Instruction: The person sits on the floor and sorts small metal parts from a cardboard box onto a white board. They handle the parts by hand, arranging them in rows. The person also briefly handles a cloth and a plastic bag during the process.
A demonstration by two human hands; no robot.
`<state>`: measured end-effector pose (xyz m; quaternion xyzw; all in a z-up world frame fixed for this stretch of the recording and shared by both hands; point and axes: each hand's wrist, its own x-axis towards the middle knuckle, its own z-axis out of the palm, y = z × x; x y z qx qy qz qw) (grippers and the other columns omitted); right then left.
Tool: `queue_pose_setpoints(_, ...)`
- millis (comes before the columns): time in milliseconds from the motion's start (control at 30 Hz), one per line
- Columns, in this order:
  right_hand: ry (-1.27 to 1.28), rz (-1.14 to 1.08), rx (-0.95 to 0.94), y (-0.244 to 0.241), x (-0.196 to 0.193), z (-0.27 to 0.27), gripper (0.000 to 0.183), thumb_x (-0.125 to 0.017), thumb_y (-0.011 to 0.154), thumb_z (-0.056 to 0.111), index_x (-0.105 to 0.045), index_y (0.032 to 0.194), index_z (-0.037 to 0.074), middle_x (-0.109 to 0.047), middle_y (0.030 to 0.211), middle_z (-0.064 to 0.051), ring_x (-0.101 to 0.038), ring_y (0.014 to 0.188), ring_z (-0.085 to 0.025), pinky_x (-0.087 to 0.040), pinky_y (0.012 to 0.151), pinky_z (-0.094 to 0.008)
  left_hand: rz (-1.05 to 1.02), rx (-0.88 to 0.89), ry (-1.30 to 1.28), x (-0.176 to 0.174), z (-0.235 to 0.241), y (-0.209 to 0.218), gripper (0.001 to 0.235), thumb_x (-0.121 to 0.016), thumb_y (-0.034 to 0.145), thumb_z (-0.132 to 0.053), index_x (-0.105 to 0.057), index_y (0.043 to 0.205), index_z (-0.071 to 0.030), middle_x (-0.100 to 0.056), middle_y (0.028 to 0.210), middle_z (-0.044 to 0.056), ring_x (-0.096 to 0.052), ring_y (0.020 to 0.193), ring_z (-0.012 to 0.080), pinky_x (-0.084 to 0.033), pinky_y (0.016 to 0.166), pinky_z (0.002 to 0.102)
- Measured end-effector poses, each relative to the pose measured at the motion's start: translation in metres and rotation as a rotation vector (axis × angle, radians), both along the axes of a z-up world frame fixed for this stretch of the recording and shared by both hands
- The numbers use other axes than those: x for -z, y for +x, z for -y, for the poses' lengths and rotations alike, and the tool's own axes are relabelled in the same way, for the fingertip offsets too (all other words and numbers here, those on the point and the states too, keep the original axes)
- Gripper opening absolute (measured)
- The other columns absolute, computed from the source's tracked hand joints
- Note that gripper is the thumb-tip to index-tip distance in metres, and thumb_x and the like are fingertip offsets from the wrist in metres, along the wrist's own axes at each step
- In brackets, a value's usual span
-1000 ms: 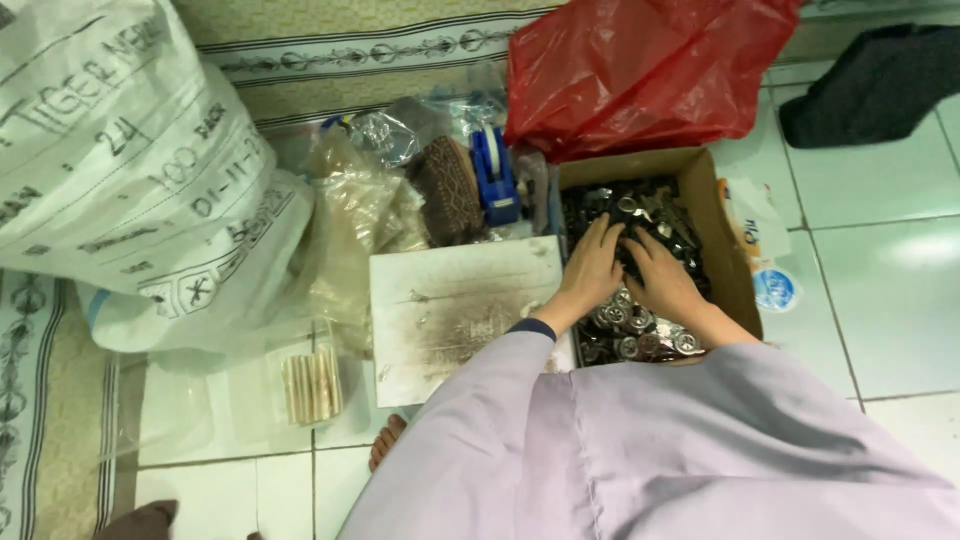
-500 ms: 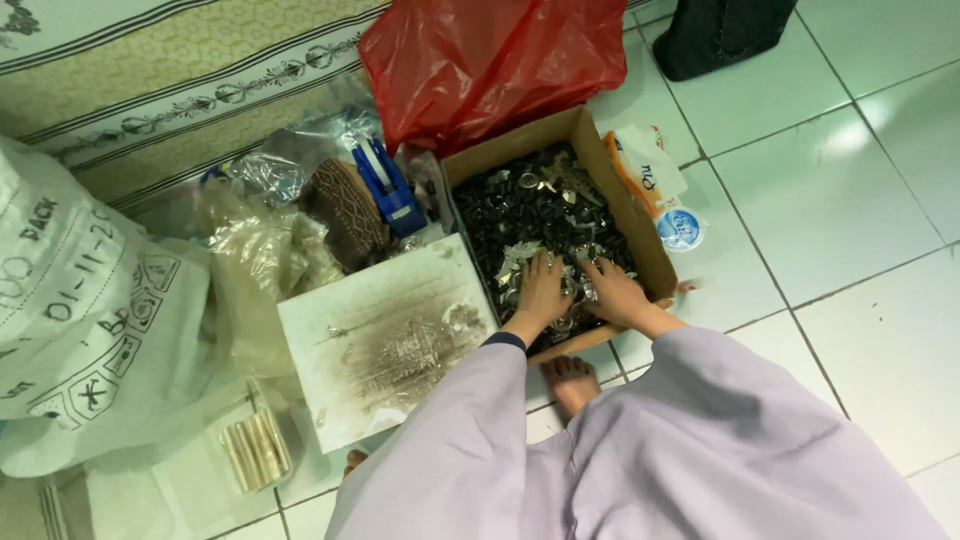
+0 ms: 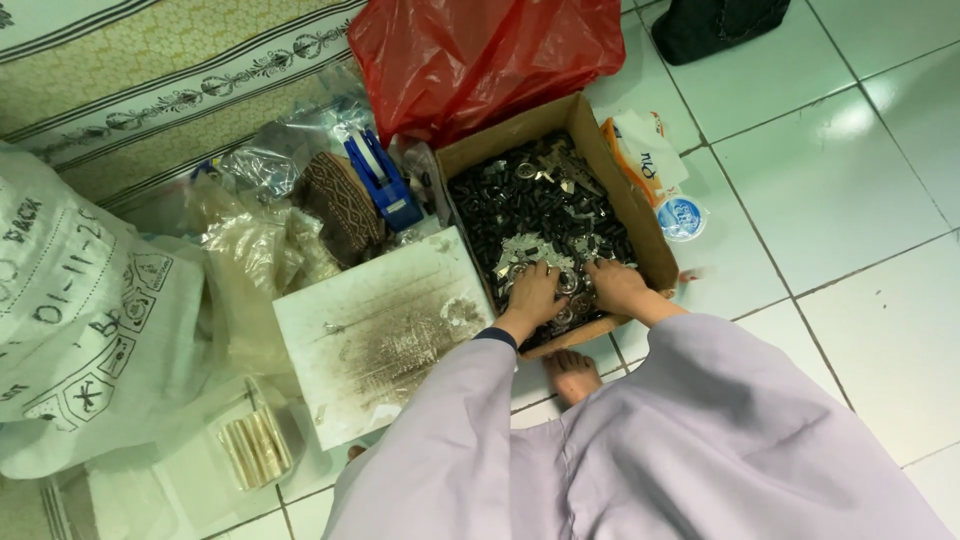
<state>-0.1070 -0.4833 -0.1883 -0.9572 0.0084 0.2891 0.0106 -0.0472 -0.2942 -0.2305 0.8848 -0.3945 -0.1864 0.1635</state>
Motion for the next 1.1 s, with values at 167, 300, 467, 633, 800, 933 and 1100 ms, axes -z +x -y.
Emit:
queue_pose_setpoints(167,0.042,-0.036,-0.022,0.003,0.028,0.010,0.057,-0.067,0.084,0.019,-0.054,0.139,0.008,-0.068,0.118,-0.017,-0.068,0.113,-0.037,-0.060,0.088,-0.050,-0.021,-0.025,0.014,0.009,0.002,0.003,0.050,-0.071,0.087,-0.035,-0.062,0.126,-0.005,-0.055,0.121,0.016,-0.062,0.113,0.0398,-0.048,0.094,0.052)
queue_pose_setpoints(300,-0.016,-0.025,-0.080,0.005,0.070,0.022,0.037,-0.067,0.081,0.014,-0.070,0.118,0.007,-0.071,0.109,-0.013,-0.071,0.105,-0.032,-0.062,0.082,-0.045,0.007,-0.001,0.024,-0.005,-0.001,0.000,0.043,-0.071,0.088,-0.031,-0.066,0.124,-0.006,-0.054,0.117,0.014,-0.063,0.111,0.0372,-0.048,0.092,0.048)
queue_pose_setpoints(467,-0.046,0.008,-0.077,0.003,0.038,0.011,0.033,-0.068,0.082,0.018,-0.075,0.114,0.011,-0.071,0.110,-0.010,-0.071,0.102,-0.029,-0.062,0.080,-0.043,0.205,-0.068,-0.015,0.006,-0.001,-0.002,0.034,-0.071,0.082,-0.024,-0.071,0.110,-0.005,-0.058,0.107,0.012,-0.063,0.099,0.0323,-0.044,0.082,0.045)
queue_pose_setpoints(633,-0.193,0.163,-0.055,0.005,0.060,0.034,0.040,-0.067,0.087,0.026,-0.066,0.127,0.019,-0.069,0.114,-0.004,-0.069,0.108,-0.022,-0.059,0.081,-0.040,0.430,-0.241,-0.063,0.002,-0.001,0.003,0.031,-0.076,0.077,-0.018,-0.068,0.105,-0.007,-0.062,0.100,0.011,-0.062,0.096,0.0298,-0.043,0.078,0.042)
queue_pose_setpoints(800,0.065,0.218,-0.013,0.012,-0.008,0.016,0.050,-0.071,0.086,0.033,-0.060,0.132,0.014,-0.064,0.122,-0.010,-0.064,0.118,-0.031,-0.058,0.085,-0.044,0.261,-0.001,-0.163,0.009,0.001,0.003,0.039,-0.071,0.079,-0.034,-0.064,0.108,-0.009,-0.059,0.102,0.010,-0.058,0.099,0.0285,-0.042,0.082,0.040)
queue_pose_setpoints(933,0.202,0.173,-0.129,0.007,-0.036,-0.020,0.061,-0.076,0.083,0.022,-0.057,0.140,0.009,-0.060,0.138,-0.015,-0.058,0.129,-0.037,-0.056,0.096,-0.049,0.287,0.113,-0.039,-0.004,-0.005,-0.009,0.068,-0.071,0.072,-0.055,-0.062,0.119,-0.007,-0.062,0.113,0.015,-0.057,0.109,0.0305,-0.040,0.088,0.042)
queue_pose_setpoints(1100,0.050,0.156,-0.250,0.009,0.004,-0.024,0.092,-0.085,0.071,0.043,-0.049,0.149,0.011,-0.050,0.149,-0.011,-0.056,0.130,-0.032,-0.060,0.091,-0.047,0.273,0.129,0.125,-0.014,-0.007,-0.006,0.087,-0.075,0.072,-0.062,-0.053,0.134,-0.006,-0.055,0.135,0.017,-0.050,0.129,0.0329,-0.039,0.100,0.044)
